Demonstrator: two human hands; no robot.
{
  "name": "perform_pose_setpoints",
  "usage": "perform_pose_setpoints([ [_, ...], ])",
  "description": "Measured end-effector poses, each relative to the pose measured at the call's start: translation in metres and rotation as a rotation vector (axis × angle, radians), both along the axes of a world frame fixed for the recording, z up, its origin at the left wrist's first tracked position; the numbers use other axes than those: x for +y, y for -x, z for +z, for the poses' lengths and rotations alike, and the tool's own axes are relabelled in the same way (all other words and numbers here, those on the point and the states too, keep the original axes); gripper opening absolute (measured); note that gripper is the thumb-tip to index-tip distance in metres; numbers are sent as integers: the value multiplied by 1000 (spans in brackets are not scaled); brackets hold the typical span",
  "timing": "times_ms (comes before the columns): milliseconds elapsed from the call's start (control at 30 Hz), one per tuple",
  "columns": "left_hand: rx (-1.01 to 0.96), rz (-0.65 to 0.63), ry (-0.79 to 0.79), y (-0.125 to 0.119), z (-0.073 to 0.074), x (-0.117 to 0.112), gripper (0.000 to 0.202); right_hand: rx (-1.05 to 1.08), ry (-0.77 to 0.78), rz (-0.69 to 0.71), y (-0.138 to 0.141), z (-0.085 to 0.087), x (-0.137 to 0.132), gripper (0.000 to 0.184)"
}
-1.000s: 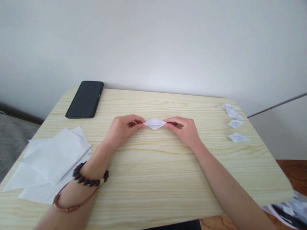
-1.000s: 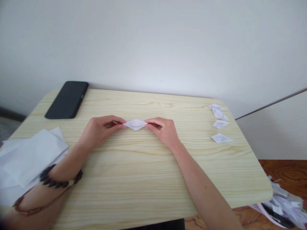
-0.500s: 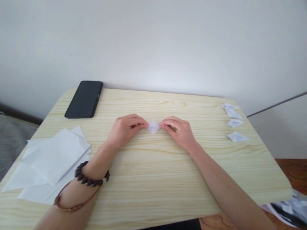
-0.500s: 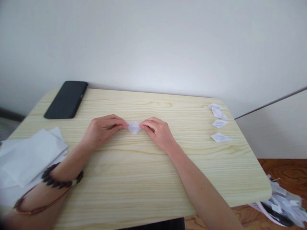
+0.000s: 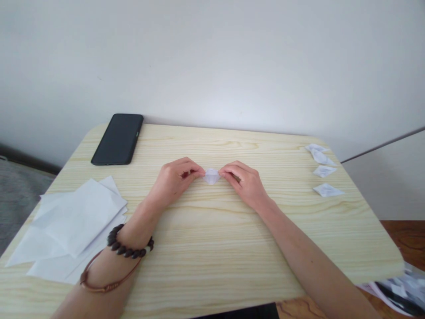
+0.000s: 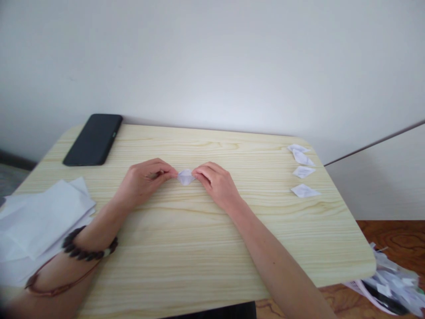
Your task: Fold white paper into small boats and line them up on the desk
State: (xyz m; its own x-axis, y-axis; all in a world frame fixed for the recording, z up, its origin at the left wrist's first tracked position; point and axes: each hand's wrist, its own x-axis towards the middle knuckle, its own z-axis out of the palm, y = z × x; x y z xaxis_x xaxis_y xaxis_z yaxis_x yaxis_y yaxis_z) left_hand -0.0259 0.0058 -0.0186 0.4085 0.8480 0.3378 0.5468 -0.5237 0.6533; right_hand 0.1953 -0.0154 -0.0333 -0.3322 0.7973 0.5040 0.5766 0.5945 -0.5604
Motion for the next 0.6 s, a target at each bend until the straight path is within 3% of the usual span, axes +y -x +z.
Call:
perform_pose_setpoints([
  [100,-20,3,49,1,1,-1,21,29,-26,-16,-3,1,1,14],
  [267,41,11,29,3,0,0,39,25,-10,-71,-7,2,0,14],
  [467,98,7,-16,7,-4,5,29,17,35,-74,-10,4,1,23],
  [600,81,-2,-34,6,-4,5,22,60,61,-65,-9,5,1,15],
])
